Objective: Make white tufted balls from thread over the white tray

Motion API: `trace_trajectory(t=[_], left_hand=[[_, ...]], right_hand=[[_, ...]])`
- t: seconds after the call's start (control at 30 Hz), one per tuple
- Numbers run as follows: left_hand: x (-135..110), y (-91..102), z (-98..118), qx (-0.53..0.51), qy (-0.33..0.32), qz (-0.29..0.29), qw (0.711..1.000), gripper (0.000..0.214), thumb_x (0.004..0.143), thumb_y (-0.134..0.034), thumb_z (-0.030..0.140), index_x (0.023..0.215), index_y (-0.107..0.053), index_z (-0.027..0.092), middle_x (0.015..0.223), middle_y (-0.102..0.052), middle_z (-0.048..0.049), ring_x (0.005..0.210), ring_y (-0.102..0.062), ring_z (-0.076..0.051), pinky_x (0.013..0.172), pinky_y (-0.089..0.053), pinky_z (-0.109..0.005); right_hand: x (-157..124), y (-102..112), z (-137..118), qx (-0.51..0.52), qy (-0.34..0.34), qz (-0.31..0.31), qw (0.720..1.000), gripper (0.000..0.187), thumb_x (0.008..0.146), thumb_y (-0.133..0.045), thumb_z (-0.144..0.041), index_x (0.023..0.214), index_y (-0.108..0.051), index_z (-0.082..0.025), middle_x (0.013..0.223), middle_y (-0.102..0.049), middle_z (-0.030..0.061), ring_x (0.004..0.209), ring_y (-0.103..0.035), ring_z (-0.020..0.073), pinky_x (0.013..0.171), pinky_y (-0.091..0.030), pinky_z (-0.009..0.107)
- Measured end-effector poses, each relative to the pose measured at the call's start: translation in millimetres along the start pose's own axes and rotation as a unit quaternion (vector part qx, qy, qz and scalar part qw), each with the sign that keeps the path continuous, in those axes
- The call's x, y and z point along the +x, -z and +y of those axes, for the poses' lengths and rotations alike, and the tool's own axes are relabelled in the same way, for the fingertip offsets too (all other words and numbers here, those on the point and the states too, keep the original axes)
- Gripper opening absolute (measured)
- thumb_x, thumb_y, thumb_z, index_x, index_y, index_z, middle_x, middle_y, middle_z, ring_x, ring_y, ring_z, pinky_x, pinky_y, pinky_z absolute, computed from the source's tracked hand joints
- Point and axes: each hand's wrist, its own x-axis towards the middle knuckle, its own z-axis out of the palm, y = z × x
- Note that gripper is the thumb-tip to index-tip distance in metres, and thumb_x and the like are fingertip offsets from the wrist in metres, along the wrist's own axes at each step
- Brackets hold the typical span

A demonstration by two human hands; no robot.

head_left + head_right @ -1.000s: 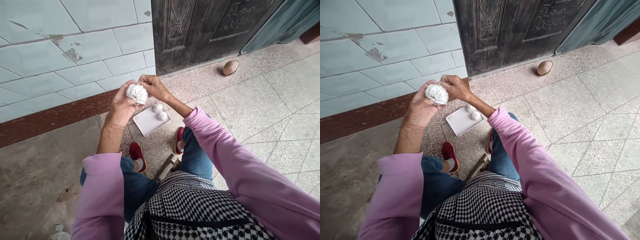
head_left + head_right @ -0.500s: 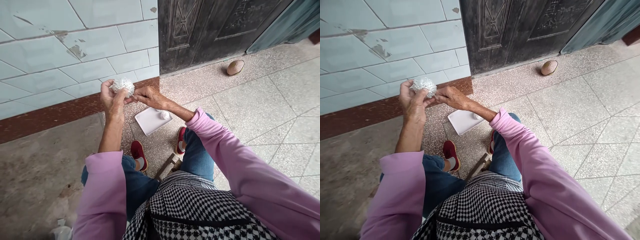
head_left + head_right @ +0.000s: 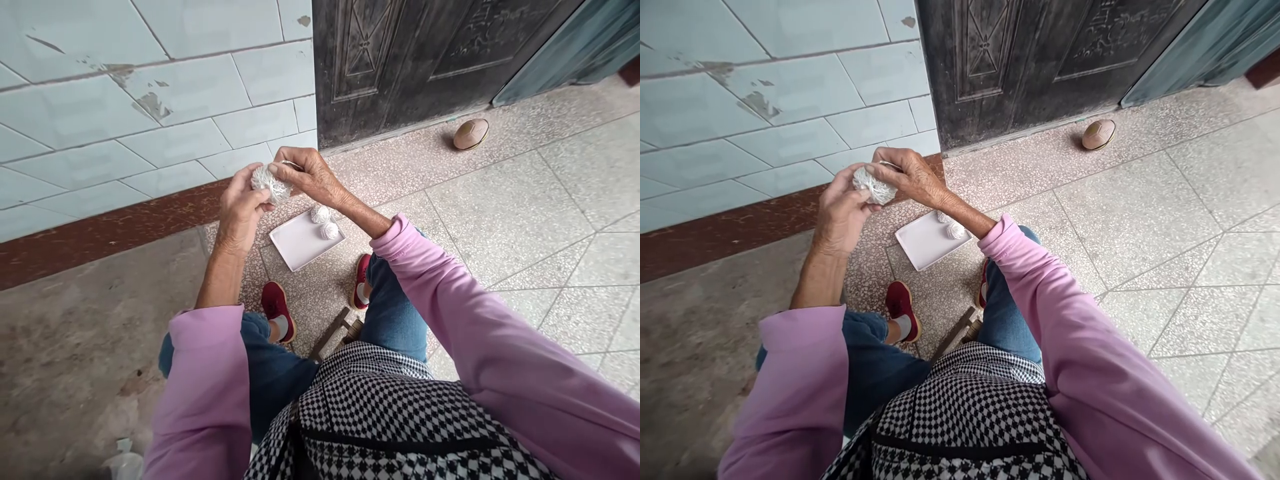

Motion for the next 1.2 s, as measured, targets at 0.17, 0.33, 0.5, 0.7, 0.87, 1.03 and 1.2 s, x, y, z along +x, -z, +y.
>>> trace_trajectory(t=[0.17, 0.33, 0.5, 0.7, 0.87, 1.03, 1.2], left_hand=[[16.1, 1.8, -27.4, 0.007, -0.067, 0.020, 0.997, 0.083, 0.069, -0.121, 0.069, 0.129, -0.081, 0.029, 0.134, -0.091, -0.0107, 0.131, -0.087, -0.036, 0.114, -0.075, -0.050], [19.5, 2.5, -35.6, 0.014, -0.087, 0.031, 0.996, 0.080, 0.068, -0.123, 0.066, 0.126, -0.084, 0.029, 0.129, -0.092, -0.0079, 0.127, -0.088, -0.036, 0.119, -0.076, -0.054], [12.2, 0.0, -29.1, -0.006, -0.064, 0.009, 0.998, 0.068, 0.074, -0.120, 0.054, 0.126, -0.084, 0.031, 0.130, -0.090, -0.0104, 0.127, -0.089, -0.038, 0.104, -0.081, -0.051], [11.8, -1.7, -23.4, -0.042, -0.075, 0.037, 0.996, 0.076, 0.069, -0.124, 0.064, 0.124, -0.083, 0.030, 0.137, -0.092, -0.0114, 0.139, -0.088, -0.040, 0.114, -0.079, -0.055], [6.4, -2.6, -13.0, -0.043, -0.064, 0.013, 0.997, 0.073, 0.072, -0.122, 0.067, 0.122, -0.087, 0.028, 0.131, -0.092, -0.0118, 0.136, -0.089, -0.040, 0.120, -0.077, -0.056], [3.4, -3.0, -5.3, -0.056, -0.052, -0.016, 0.997, 0.070, 0.076, -0.120, 0.071, 0.120, -0.088, 0.027, 0.127, -0.090, -0.0136, 0.139, -0.088, -0.043, 0.116, -0.077, -0.056], [6.0, -0.1, -6.5, -0.062, -0.055, -0.012, 0.996, 0.069, 0.076, -0.122, 0.069, 0.120, -0.088, 0.029, 0.128, -0.090, -0.0136, 0.143, -0.086, -0.044, 0.118, -0.077, -0.057]], right_hand=[[4.1, 1.2, 14.5, 0.005, 0.030, -0.021, 0.999, 0.056, 0.134, -0.070, -0.070, 0.101, -0.061, -0.026, 0.094, -0.060, -0.0005, 0.093, -0.059, 0.0190, 0.087, -0.061, 0.031], [6.4, 3.6, 19.5, -0.004, 0.029, -0.015, 0.999, 0.060, 0.128, -0.075, -0.075, 0.094, -0.061, -0.028, 0.087, -0.062, -0.0011, 0.095, -0.063, 0.0191, 0.091, -0.060, 0.034], [11.3, 8.6, 19.9, -0.010, 0.032, 0.038, 0.999, 0.064, 0.128, -0.074, -0.072, 0.086, -0.051, -0.030, 0.080, -0.056, -0.0018, 0.092, -0.058, 0.0184, 0.082, -0.055, 0.033], [18.7, 6.8, 26.2, -0.030, 0.068, 0.039, 0.996, 0.064, 0.125, -0.061, -0.075, 0.079, -0.045, -0.033, 0.077, -0.045, -0.0015, 0.096, -0.056, 0.0191, 0.084, -0.048, 0.037], [19.6, 9.4, 26.8, -0.017, 0.051, 0.058, 0.997, 0.069, 0.125, -0.070, -0.080, 0.084, -0.045, -0.031, 0.080, -0.044, -0.0033, 0.093, -0.054, 0.0190, 0.085, -0.051, 0.034], [20.3, 7.3, 29.6, 0.007, 0.033, 0.054, 0.998, 0.061, 0.133, -0.077, -0.056, 0.086, -0.048, -0.027, 0.085, -0.048, -0.0024, 0.089, -0.048, 0.0182, 0.082, -0.051, 0.031], [21.7, 6.0, 33.1, 0.018, 0.013, 0.063, 0.998, 0.062, 0.132, -0.080, -0.059, 0.088, -0.050, -0.028, 0.084, -0.045, -0.0030, 0.086, -0.046, 0.0184, 0.081, -0.051, 0.031]])
